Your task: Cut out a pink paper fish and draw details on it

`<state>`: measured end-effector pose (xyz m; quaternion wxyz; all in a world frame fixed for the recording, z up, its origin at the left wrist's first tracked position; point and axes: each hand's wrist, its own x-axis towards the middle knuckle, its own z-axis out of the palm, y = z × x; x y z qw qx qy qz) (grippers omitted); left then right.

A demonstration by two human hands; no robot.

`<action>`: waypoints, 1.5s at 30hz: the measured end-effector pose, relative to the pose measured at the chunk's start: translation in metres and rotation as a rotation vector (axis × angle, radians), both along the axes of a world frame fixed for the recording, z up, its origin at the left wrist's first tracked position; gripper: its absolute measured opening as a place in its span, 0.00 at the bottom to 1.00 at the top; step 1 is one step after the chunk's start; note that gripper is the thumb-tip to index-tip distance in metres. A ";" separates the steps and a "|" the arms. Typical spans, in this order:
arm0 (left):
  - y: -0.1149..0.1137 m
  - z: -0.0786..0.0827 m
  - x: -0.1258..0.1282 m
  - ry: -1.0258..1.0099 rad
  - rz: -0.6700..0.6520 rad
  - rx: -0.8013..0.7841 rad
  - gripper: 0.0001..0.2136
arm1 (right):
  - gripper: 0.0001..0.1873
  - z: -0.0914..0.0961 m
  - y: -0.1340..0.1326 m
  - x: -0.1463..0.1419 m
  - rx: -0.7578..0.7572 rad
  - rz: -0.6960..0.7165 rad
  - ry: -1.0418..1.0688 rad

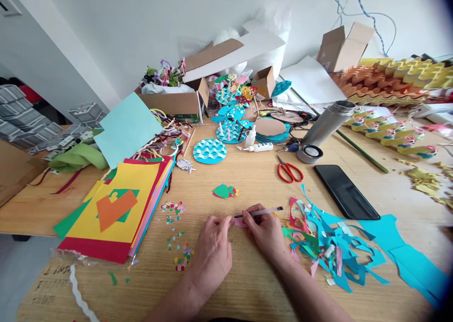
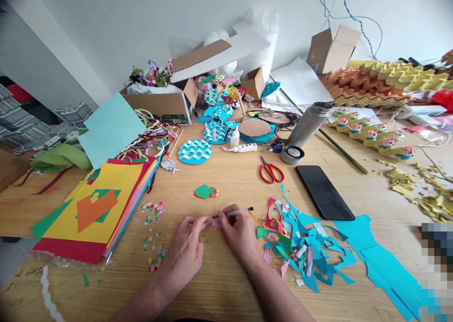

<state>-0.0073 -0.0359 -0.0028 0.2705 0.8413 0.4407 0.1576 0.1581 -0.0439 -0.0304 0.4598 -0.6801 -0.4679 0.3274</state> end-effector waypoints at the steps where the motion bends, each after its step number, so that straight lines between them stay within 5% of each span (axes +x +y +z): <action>1: 0.000 0.000 0.000 -0.004 -0.001 0.000 0.29 | 0.16 0.000 0.000 0.000 0.000 0.000 -0.002; 45: 0.000 0.002 0.001 0.015 0.022 -0.027 0.28 | 0.14 0.000 -0.001 0.000 0.001 0.008 -0.016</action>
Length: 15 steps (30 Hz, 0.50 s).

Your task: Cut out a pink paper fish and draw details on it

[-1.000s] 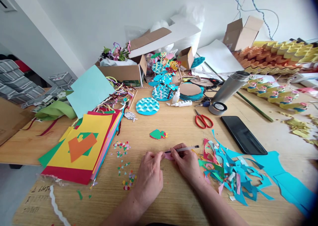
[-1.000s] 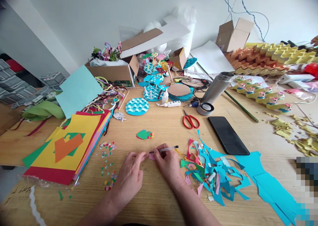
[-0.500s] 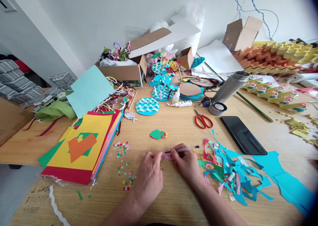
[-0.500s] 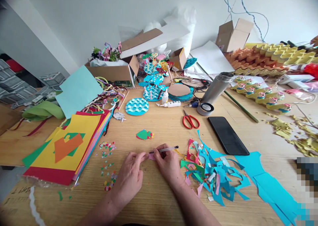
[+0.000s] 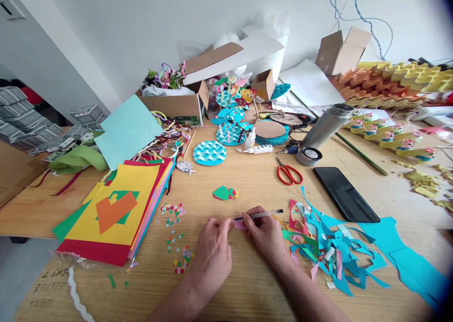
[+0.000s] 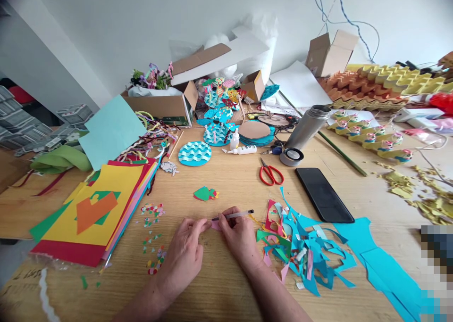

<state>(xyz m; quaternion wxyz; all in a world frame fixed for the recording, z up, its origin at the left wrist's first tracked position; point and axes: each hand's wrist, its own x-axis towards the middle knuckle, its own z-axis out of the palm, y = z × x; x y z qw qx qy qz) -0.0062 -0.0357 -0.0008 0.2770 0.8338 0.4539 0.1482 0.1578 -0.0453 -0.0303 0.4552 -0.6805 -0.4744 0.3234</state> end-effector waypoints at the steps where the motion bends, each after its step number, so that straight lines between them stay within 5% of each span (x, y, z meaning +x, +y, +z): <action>1: 0.000 0.000 0.000 0.001 0.000 -0.001 0.28 | 0.14 0.000 0.000 0.000 0.000 0.000 -0.003; 15: -0.001 -0.001 0.000 -0.013 -0.001 0.003 0.28 | 0.14 0.004 0.001 0.000 0.002 -0.012 0.011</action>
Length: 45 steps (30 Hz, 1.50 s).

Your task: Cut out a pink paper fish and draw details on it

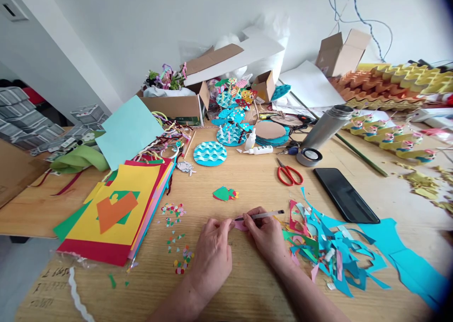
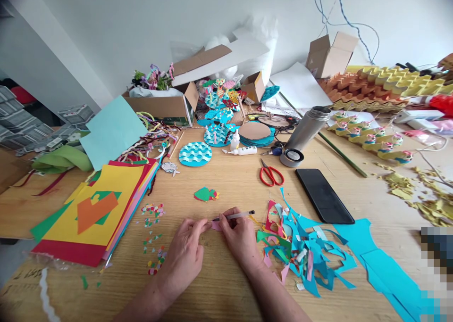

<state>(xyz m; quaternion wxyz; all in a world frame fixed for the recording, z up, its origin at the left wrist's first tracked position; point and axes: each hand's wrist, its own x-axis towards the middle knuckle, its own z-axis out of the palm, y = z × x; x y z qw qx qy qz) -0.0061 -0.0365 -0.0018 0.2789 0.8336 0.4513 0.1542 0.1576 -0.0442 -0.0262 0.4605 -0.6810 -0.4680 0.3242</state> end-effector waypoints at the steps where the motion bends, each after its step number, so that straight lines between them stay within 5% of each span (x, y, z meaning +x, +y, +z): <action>1: 0.000 0.000 0.000 0.002 0.000 -0.001 0.28 | 0.14 0.000 0.000 0.000 0.002 -0.004 0.007; 8: 0.001 0.002 0.000 -0.010 -0.010 0.016 0.28 | 0.16 0.002 -0.005 0.000 0.054 -0.108 -0.021; 15: 0.000 0.003 0.001 0.012 -0.008 0.002 0.28 | 0.14 0.001 -0.003 0.000 0.012 -0.011 -0.018; 45: 0.000 0.005 0.001 0.015 -0.004 -0.025 0.27 | 0.15 0.005 -0.002 -0.001 -0.019 -0.013 -0.023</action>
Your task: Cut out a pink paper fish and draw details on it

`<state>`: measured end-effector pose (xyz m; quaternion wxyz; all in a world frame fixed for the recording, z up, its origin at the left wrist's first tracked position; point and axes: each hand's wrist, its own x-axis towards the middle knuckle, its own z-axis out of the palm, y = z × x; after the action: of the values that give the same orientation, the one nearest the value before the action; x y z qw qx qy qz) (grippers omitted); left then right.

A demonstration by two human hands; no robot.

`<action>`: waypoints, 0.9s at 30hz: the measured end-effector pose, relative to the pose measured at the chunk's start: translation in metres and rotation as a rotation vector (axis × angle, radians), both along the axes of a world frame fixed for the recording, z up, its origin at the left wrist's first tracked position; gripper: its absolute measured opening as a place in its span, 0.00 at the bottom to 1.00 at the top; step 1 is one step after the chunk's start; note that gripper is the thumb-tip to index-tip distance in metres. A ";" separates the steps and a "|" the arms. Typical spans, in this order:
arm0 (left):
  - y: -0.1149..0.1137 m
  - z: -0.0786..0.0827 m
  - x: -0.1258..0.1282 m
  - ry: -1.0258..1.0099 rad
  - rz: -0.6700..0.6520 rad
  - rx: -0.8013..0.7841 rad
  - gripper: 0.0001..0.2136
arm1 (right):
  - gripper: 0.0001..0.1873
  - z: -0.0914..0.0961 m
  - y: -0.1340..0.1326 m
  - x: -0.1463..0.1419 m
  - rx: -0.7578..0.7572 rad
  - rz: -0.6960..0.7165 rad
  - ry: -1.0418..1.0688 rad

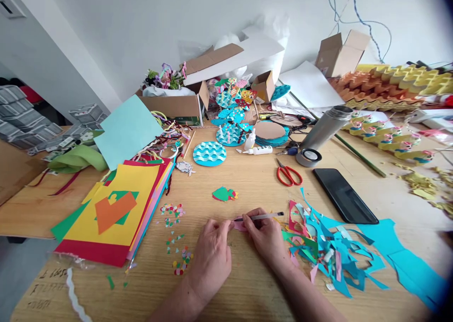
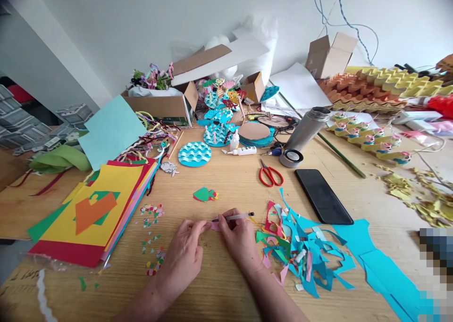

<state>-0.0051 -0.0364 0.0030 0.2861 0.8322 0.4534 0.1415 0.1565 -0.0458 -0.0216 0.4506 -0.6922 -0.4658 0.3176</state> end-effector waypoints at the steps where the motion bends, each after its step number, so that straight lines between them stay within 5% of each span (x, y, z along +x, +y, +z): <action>1: 0.000 0.000 0.000 0.000 0.002 -0.003 0.27 | 0.15 0.000 0.000 0.000 -0.004 0.002 -0.001; 27: 0.000 0.000 -0.001 0.013 0.004 -0.020 0.28 | 0.15 -0.002 -0.001 0.001 0.006 -0.003 -0.013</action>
<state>-0.0056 -0.0363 0.0034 0.2912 0.8292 0.4584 0.1324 0.1573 -0.0465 -0.0236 0.4499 -0.6938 -0.4686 0.3109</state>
